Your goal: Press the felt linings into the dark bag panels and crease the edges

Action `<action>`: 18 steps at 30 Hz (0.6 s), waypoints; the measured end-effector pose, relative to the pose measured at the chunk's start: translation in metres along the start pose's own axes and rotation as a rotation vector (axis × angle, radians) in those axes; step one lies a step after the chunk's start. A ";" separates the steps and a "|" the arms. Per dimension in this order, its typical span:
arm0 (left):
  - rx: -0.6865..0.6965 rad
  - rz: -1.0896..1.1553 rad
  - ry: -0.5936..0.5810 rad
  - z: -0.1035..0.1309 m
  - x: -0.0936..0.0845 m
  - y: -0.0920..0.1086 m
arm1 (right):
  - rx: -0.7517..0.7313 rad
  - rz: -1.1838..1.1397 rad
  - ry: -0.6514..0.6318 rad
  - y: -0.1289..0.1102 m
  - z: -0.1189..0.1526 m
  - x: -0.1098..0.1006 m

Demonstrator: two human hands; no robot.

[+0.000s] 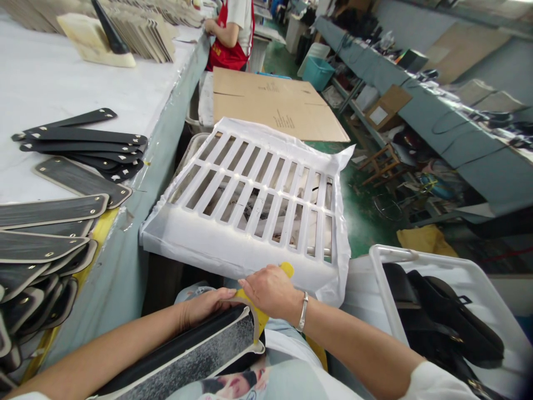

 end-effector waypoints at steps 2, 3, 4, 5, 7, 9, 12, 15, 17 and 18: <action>-0.004 -0.011 -0.007 -0.001 0.005 0.004 | 0.086 -0.010 0.013 0.003 0.004 0.001; 0.000 -0.023 -0.009 -0.002 0.007 0.006 | 0.121 -0.015 0.018 0.005 0.006 0.002; 0.005 -0.036 -0.006 -0.002 0.009 0.008 | 0.144 -0.020 0.020 0.005 0.008 0.003; 0.004 -0.050 0.000 -0.002 0.010 0.009 | 0.151 -0.022 0.018 0.005 0.009 0.003; -0.013 -0.078 0.024 -0.001 0.008 0.008 | 0.122 -0.018 0.012 0.004 0.010 0.003; -0.034 -0.111 0.056 0.001 0.003 0.005 | 0.060 -0.006 0.005 0.003 0.007 0.002; -0.054 -0.181 0.105 0.005 -0.008 0.001 | -0.063 0.010 0.001 0.000 0.002 0.000; -0.039 -0.246 0.121 0.009 -0.013 0.000 | -0.138 0.011 0.005 -0.002 -0.001 0.000; -0.035 -0.246 0.116 0.009 -0.014 0.000 | -0.131 0.002 0.015 -0.002 0.000 0.000; -0.039 -0.243 0.120 0.009 -0.014 -0.001 | -0.107 -0.001 0.019 -0.002 0.001 0.000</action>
Point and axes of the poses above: each hand's wrist, its own z-axis away from the middle knuckle, its own x-axis out of the palm, y = z × x, the point moved 8 cm from there along -z, towards the middle knuckle, and after that the axes turned 3 degrees about y, right-handed, at the moved point
